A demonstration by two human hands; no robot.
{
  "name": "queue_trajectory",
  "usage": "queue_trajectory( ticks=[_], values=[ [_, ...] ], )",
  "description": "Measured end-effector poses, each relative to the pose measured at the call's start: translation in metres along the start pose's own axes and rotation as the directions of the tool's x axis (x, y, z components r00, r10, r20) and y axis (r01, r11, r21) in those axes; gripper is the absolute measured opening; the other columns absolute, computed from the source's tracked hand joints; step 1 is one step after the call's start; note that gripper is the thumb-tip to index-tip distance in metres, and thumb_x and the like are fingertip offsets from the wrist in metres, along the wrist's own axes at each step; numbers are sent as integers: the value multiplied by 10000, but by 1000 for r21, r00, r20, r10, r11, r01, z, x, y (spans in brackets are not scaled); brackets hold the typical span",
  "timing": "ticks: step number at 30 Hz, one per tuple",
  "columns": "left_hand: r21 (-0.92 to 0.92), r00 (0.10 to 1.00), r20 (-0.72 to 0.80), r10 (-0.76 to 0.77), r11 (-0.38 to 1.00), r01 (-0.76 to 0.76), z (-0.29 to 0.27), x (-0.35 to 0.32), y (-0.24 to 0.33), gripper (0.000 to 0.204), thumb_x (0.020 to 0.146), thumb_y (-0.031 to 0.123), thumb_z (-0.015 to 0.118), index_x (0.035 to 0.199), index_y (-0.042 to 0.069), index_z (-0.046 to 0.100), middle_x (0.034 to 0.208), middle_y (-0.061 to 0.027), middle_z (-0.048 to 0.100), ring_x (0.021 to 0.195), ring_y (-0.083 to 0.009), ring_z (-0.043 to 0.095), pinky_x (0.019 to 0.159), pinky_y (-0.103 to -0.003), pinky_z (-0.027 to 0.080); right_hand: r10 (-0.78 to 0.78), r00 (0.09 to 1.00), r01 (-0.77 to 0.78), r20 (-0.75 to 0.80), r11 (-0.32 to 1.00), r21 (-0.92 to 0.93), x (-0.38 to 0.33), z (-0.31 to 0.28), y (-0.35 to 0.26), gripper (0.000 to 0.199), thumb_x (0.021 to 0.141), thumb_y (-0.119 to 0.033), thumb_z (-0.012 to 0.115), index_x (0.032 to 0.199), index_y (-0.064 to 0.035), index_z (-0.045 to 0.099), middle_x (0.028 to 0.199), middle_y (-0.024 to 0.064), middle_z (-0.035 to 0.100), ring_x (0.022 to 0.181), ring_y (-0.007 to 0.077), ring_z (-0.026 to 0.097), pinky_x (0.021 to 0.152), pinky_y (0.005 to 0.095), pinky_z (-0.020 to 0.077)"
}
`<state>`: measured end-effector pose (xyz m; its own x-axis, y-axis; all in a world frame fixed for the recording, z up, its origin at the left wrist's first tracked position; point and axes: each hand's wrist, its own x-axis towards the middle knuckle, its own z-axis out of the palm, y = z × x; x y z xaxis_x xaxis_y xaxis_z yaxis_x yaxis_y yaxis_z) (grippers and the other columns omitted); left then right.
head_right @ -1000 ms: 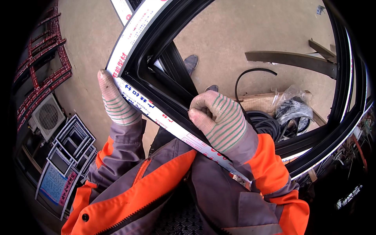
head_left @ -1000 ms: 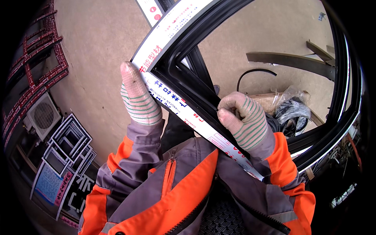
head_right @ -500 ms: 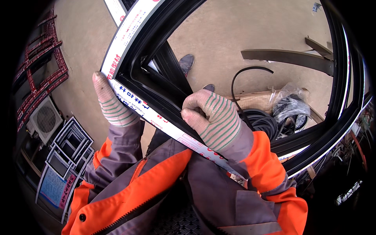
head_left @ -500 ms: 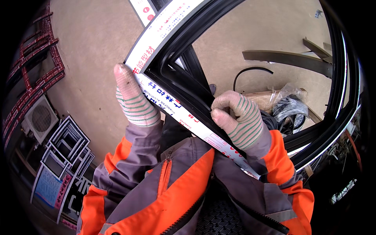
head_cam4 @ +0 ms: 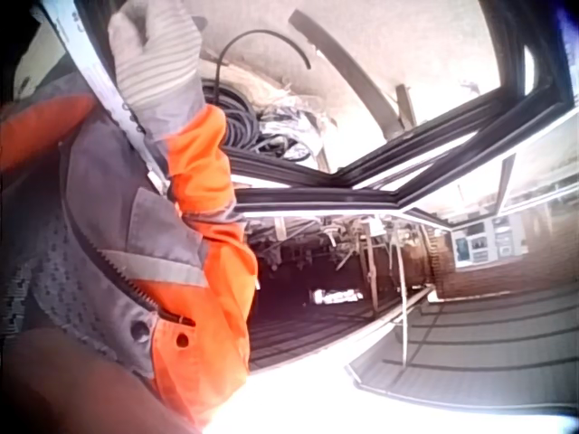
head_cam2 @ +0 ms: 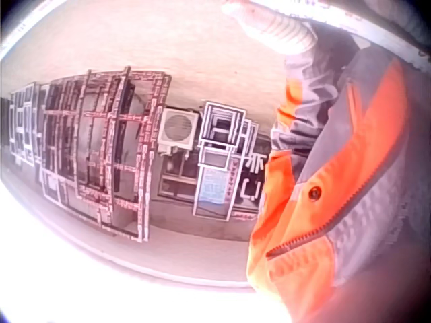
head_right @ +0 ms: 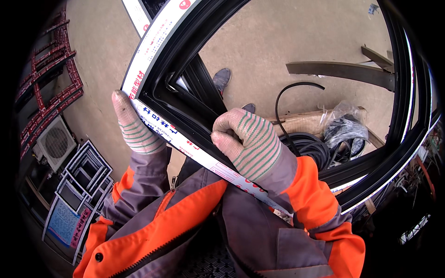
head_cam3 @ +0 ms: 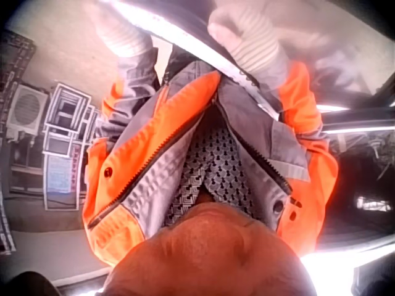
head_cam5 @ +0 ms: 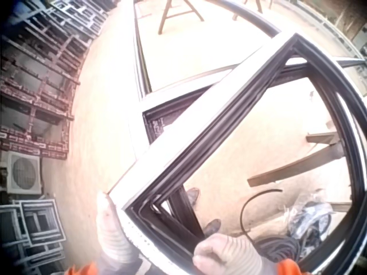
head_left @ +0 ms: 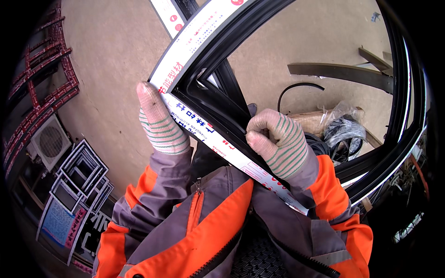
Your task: The person installs a black rubber seal into the groove of a white window frame. They press the seal into place by hand along the frame's edges and corners, then use shears to trim the excess material at the joints for a precise fit.
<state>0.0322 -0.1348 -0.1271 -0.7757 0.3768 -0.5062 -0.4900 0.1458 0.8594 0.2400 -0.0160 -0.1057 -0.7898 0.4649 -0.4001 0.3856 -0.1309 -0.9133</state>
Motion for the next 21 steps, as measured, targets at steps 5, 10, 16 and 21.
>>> queue_trajectory(
  ticks=[5, 10, 16, 21],
  values=[
    [246, 993, 69, 100, 962, -114, -3, 7, 27, 636, 1023, 511, 603, 1319, -50, 634, 1059, -104, 725, 893, -157, 693, 840, -287, 556, -13, 1000, 13, 5, 998, -53, 1, -2, -10, 91, 936, -94, 703, 994, -27, 684, 908, 122, 673, 836, 261, 687, 752, 368, 542],
    [785, 937, 332, -111, 583, -209, 13, 6, 91, 716, 889, 321, 835, 1421, -75, 564, 1081, -112, 712, 937, -147, 673, 865, -280, 544, 28, 1000, -28, 2, 1000, -2, 1, -1, -5, 89, 947, -98, 689, 996, -23, 682, 913, 140, 673, 839, 284, 691, 751, 382, 543],
    [893, 886, 384, -260, 348, -285, 52, 15, 118, 843, 830, 301, 881, 1467, -80, 481, 1106, -200, 717, 992, -224, 730, 906, -349, 600, 11, 1000, -12, 11, 1000, 10, 0, -3, -10, 105, 968, -119, 674, 1005, -20, 671, 906, 160, 668, 836, 316, 689, 753, 407, 542],
    [923, 901, 363, -239, 227, -312, 67, 25, 105, 905, 782, 234, 871, 1498, -73, 410, 1155, -234, 698, 1020, -248, 725, 923, -335, 598, -55, 998, 56, -22, 998, 35, 1, 3, 1, 106, 970, -118, 667, 997, -17, 658, 878, 180, 664, 831, 347, 687, 753, 427, 542]
  ],
)
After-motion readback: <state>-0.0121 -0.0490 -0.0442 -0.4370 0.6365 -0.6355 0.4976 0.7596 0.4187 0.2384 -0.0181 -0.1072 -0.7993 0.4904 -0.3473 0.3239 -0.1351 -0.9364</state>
